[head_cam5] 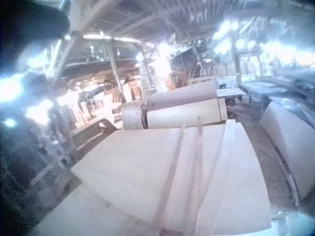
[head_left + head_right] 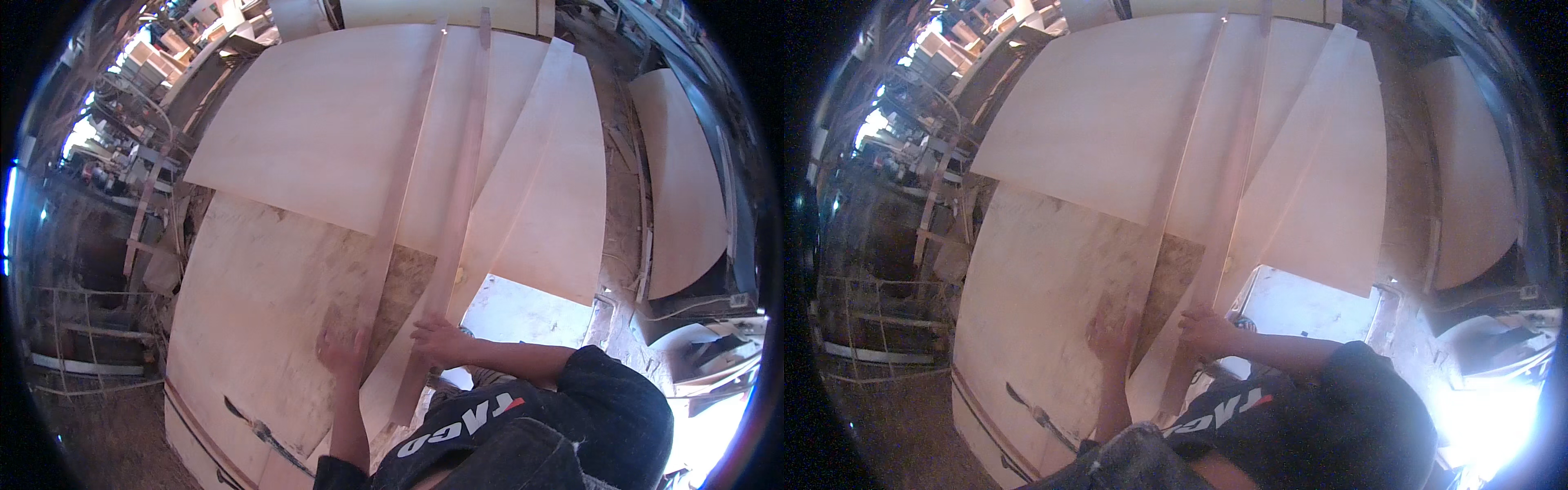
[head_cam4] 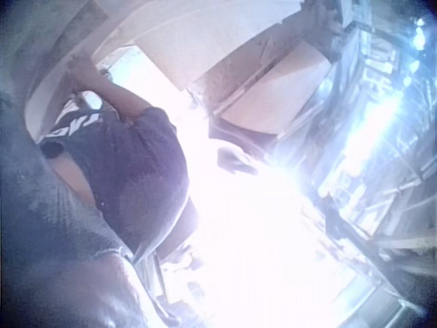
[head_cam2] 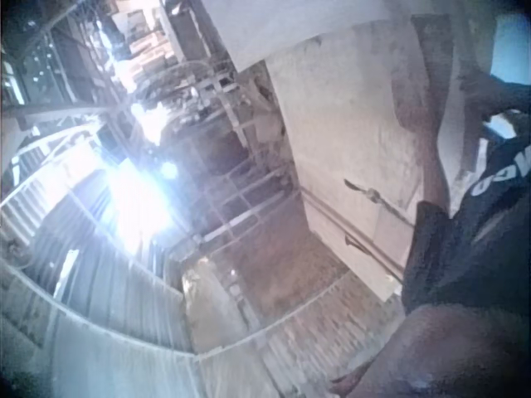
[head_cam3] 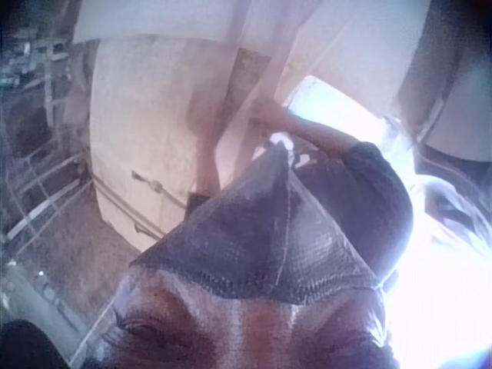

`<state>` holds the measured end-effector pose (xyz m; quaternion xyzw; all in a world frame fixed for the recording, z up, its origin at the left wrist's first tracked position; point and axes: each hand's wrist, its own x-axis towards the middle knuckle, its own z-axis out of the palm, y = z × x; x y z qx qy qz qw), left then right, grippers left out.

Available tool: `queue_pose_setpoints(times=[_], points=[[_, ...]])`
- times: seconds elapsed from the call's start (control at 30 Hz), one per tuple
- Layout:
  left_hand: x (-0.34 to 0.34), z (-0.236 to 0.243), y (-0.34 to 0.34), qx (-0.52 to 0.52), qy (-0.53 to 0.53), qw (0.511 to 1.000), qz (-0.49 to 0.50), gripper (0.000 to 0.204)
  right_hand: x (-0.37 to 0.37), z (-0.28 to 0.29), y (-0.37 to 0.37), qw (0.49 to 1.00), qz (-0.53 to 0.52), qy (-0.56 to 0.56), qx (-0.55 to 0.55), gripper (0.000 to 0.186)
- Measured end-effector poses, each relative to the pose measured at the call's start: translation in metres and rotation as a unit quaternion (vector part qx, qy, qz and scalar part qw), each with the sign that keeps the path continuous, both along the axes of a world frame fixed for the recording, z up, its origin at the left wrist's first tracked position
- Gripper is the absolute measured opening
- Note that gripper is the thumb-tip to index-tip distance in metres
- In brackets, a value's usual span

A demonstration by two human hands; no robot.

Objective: The person measures a large sheet of plywood with a tape measure and marks it with a pencil. They then place a thin wooden strip along the edge and trace a line. Another person is seen handling a large curved panel in the background.

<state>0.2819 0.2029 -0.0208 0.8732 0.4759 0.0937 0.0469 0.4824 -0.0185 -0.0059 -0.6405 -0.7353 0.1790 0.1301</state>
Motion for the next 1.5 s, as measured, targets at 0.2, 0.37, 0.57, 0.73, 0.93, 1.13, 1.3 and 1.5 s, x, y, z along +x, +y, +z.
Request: queue_pose_setpoints(times=[0.2,0.37,0.57,0.73,0.93,1.13,1.3,1.5], points=[[-0.175,-0.007,-0.048,-0.034,-0.029,0.994,0.100,0.093,-0.003,-0.024,-0.019,0.991,-0.112,0.016,0.072,0.043],[-0.238,-0.048,-0.081,-0.031,-0.010,0.999,-0.026,0.089,0.011,-0.029,-0.040,0.971,-0.168,0.066,0.155,0.041],[-0.243,-0.057,-0.087,-0.075,-0.054,0.995,0.045,0.074,-0.021,-0.013,-0.071,0.942,-0.320,0.070,0.075,0.044],[-0.227,-0.021,-0.094,-0.045,-0.040,0.998,0.012,0.065,-0.084,-0.035,-0.064,0.764,-0.560,0.314,-0.067,0.054],[-0.233,0.015,-0.095,-0.128,0.001,0.990,0.065,0.066,-0.119,-0.081,-0.021,0.596,-0.524,0.594,-0.133,0.066],[-0.244,0.051,-0.115,-0.221,-0.029,0.975,-0.008,0.075,-0.123,-0.062,-0.034,0.573,-0.576,0.581,-0.054,0.044],[-0.262,0.035,-0.140,-0.296,-0.101,0.949,-0.036,0.073,-0.102,-0.080,-0.066,0.577,-0.543,0.596,-0.128,0.055],[-0.251,0.050,-0.169,-0.282,-0.140,0.949,-0.010,0.063,-0.121,-0.068,-0.033,0.563,-0.530,0.607,-0.184,0.050]])
